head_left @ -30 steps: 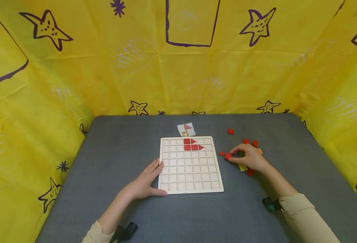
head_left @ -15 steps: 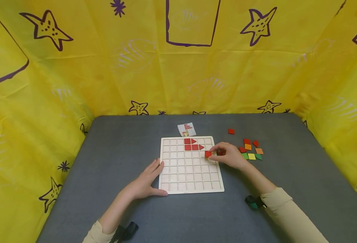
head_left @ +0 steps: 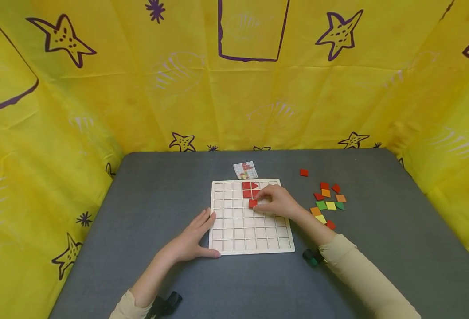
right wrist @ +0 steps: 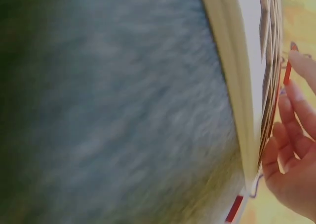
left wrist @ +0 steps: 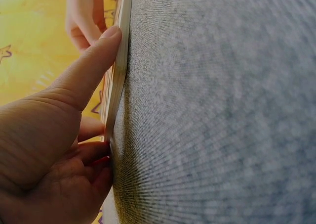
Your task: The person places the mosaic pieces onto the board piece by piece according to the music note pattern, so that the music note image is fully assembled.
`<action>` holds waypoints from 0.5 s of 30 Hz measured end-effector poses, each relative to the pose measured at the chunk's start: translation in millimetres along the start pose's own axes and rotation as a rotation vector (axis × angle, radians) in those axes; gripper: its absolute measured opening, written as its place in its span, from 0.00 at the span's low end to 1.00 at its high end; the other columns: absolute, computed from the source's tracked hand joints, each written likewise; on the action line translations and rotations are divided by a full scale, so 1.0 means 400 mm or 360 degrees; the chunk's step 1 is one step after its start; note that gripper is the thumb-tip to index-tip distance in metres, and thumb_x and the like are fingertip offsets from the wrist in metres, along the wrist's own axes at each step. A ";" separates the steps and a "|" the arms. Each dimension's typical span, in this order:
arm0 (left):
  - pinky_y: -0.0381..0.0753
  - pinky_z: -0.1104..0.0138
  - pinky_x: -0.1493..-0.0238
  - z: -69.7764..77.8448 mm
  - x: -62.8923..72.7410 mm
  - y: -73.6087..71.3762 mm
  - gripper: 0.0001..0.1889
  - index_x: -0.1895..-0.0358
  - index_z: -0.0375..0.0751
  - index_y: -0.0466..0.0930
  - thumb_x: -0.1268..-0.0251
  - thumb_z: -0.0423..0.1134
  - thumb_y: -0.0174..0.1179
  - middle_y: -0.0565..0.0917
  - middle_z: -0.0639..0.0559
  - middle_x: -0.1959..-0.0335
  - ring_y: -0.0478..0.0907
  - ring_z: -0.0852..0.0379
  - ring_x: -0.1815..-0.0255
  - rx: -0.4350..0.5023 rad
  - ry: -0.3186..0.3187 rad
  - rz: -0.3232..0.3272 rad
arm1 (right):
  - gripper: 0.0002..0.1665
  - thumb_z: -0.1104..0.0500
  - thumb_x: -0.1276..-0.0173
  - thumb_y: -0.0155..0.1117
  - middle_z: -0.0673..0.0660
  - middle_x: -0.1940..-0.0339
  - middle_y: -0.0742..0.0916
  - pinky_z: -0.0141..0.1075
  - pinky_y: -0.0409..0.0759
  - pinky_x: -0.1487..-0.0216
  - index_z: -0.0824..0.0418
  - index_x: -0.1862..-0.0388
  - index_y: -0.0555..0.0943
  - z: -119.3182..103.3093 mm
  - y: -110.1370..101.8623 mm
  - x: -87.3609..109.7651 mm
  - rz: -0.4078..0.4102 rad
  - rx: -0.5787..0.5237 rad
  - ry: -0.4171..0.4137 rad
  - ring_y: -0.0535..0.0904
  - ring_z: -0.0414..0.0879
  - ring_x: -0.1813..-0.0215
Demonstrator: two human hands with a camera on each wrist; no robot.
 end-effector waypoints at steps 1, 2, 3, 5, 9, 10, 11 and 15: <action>0.50 0.43 0.30 0.000 0.000 0.000 0.57 0.24 0.32 0.51 0.51 0.54 0.74 0.47 0.35 0.22 0.40 0.38 0.22 0.0001 -0.0003 -0.0002 | 0.15 0.50 0.48 0.79 0.46 0.66 0.86 0.41 0.73 0.52 0.53 0.64 0.86 -0.004 0.003 -0.005 0.0005 0.0017 -0.0006 0.76 0.43 0.58; 0.51 0.43 0.30 0.001 0.000 0.000 0.57 0.24 0.32 0.51 0.51 0.54 0.74 0.47 0.35 0.22 0.40 0.38 0.22 0.0000 -0.0007 -0.0004 | 0.15 0.50 0.48 0.80 0.46 0.66 0.86 0.41 0.73 0.51 0.54 0.64 0.86 -0.008 0.004 -0.009 0.0010 0.0027 -0.0008 0.76 0.43 0.58; 0.51 0.43 0.30 0.001 0.000 0.000 0.57 0.24 0.33 0.50 0.51 0.55 0.74 0.47 0.35 0.22 0.40 0.39 0.22 -0.0001 -0.0012 -0.0007 | 0.15 0.51 0.48 0.80 0.46 0.67 0.86 0.40 0.73 0.51 0.54 0.65 0.86 -0.010 0.006 -0.014 0.0015 0.0038 -0.0007 0.76 0.43 0.58; 0.51 0.43 0.30 0.001 0.000 0.000 0.57 0.24 0.33 0.50 0.51 0.55 0.74 0.47 0.35 0.22 0.40 0.39 0.22 -0.0005 -0.0015 -0.0010 | 0.15 0.52 0.49 0.80 0.48 0.67 0.86 0.41 0.72 0.52 0.55 0.65 0.86 -0.018 0.009 -0.020 0.0018 0.0052 -0.0023 0.75 0.44 0.59; 0.51 0.43 0.30 0.001 0.000 0.001 0.57 0.24 0.33 0.50 0.51 0.55 0.74 0.47 0.35 0.22 0.40 0.39 0.22 -0.0008 -0.0020 -0.0013 | 0.14 0.53 0.47 0.79 0.48 0.68 0.86 0.40 0.71 0.55 0.56 0.64 0.87 -0.033 0.016 -0.029 0.0006 0.0100 -0.0060 0.74 0.44 0.62; 0.51 0.43 0.30 0.000 0.000 0.001 0.57 0.24 0.33 0.50 0.51 0.55 0.74 0.47 0.35 0.22 0.40 0.39 0.22 -0.0009 -0.0021 -0.0012 | 0.14 0.54 0.47 0.79 0.48 0.69 0.86 0.40 0.71 0.55 0.56 0.64 0.87 -0.036 0.017 -0.031 0.0001 0.0111 -0.0069 0.74 0.44 0.63; 0.51 0.43 0.30 0.000 0.000 0.001 0.57 0.24 0.33 0.50 0.51 0.55 0.74 0.47 0.35 0.22 0.40 0.39 0.22 -0.0010 -0.0021 -0.0012 | 0.14 0.54 0.47 0.79 0.47 0.69 0.86 0.40 0.71 0.55 0.57 0.63 0.87 -0.038 0.019 -0.032 -0.0004 0.0120 -0.0072 0.74 0.43 0.63; 0.51 0.43 0.30 -0.002 0.000 0.001 0.57 0.24 0.33 0.50 0.51 0.56 0.74 0.47 0.35 0.22 0.40 0.39 0.22 -0.0008 -0.0020 -0.0010 | 0.14 0.55 0.46 0.79 0.47 0.68 0.86 0.41 0.71 0.52 0.57 0.62 0.87 -0.046 0.022 -0.034 -0.0007 0.0138 -0.0089 0.76 0.43 0.63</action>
Point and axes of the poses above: each hand's wrist, its own x-axis away from the middle knuckle, its own y-axis out of the palm, z = x × y, the point moved 9 cm from there along -x, towards the middle knuckle
